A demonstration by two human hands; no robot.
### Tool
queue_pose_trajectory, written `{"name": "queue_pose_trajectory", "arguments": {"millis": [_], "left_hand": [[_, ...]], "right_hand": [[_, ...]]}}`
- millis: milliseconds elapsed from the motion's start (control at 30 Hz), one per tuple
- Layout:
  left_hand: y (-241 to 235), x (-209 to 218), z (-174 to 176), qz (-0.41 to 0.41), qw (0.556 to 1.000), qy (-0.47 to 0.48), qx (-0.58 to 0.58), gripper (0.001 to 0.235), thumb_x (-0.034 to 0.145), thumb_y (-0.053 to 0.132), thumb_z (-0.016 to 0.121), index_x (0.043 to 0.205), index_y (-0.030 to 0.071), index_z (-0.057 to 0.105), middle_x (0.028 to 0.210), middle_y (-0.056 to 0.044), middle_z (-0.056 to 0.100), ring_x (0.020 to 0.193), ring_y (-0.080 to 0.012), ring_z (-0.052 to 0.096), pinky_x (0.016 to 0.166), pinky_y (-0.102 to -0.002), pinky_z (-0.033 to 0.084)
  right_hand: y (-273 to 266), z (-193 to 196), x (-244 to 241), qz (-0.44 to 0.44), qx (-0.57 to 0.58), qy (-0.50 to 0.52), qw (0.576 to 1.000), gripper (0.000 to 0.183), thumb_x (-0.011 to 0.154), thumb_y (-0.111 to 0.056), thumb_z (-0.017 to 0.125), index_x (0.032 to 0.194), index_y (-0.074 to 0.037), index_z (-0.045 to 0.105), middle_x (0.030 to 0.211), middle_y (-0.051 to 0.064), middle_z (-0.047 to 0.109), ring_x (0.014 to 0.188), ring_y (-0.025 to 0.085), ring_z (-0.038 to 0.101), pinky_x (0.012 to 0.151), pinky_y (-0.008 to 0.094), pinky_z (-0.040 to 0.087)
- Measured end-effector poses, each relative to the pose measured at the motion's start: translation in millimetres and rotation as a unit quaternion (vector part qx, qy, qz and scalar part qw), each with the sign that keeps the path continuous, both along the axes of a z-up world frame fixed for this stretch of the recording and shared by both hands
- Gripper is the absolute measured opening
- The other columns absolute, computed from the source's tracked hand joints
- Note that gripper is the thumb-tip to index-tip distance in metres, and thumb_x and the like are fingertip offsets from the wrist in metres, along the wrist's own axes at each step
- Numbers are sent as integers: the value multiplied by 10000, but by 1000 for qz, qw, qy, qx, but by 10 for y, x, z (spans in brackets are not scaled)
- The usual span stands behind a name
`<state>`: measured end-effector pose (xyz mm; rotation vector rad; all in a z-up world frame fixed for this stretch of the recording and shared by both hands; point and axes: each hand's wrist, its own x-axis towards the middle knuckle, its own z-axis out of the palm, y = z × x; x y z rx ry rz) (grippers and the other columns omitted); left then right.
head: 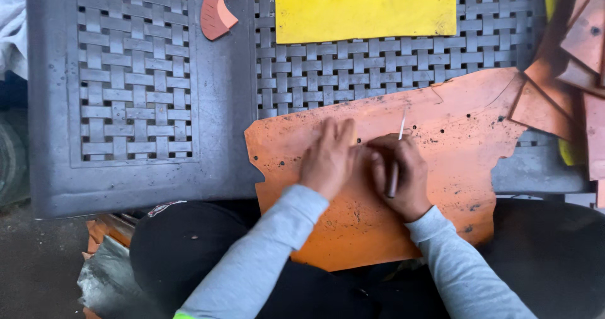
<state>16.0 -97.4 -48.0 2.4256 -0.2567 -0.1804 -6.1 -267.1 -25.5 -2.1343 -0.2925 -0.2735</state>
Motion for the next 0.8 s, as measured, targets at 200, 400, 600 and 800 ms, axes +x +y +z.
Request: {"name": "queue_pose_trajectory", "arguments": {"millis": [200, 400, 600, 800], "left_hand": [[684, 499, 301, 34, 993, -89, -67, 275, 950, 40, 602, 1222, 25, 647, 1092, -168, 666, 986, -357, 662, 894, -453, 562], [733, 655, 307, -118, 990, -75, -6, 332, 880, -23, 595, 1201, 17, 674, 1196, -141, 677, 1099, -338, 620, 1045, -451, 480], [621, 639, 197, -119, 989, 56, 61, 466, 857, -23, 608, 1307, 84, 663, 1243, -67, 618, 1125, -298, 539, 1039, -456, 439], [604, 645, 262, -123, 989, 50, 67, 463, 881, -11, 585, 1322, 105, 666, 1227, -22, 623, 1106, -252, 534, 1019, -436, 431]], "right_hand": [[104, -24, 21, 79, -103, -22, 991, 434, 825, -187, 794, 1187, -45, 601, 1417, 183, 611, 1360, 388, 522, 1123, 509, 403], [129, -7, 30, 105, -178, 11, 978, 513, 802, -315, 821, 1179, -32, 620, 1486, 221, 535, 1409, 413, 461, 1140, 551, 341], [185, -30, 25, 93, -195, -5, 976, 445, 830, -288, 789, 1154, -23, 637, 1472, 253, 532, 1393, 430, 465, 1153, 558, 337], [80, -84, 148, 116, -174, 3, 978, 327, 850, -133, 733, 1157, -59, 650, 1453, 216, 584, 1419, 413, 495, 1170, 533, 367]]}}
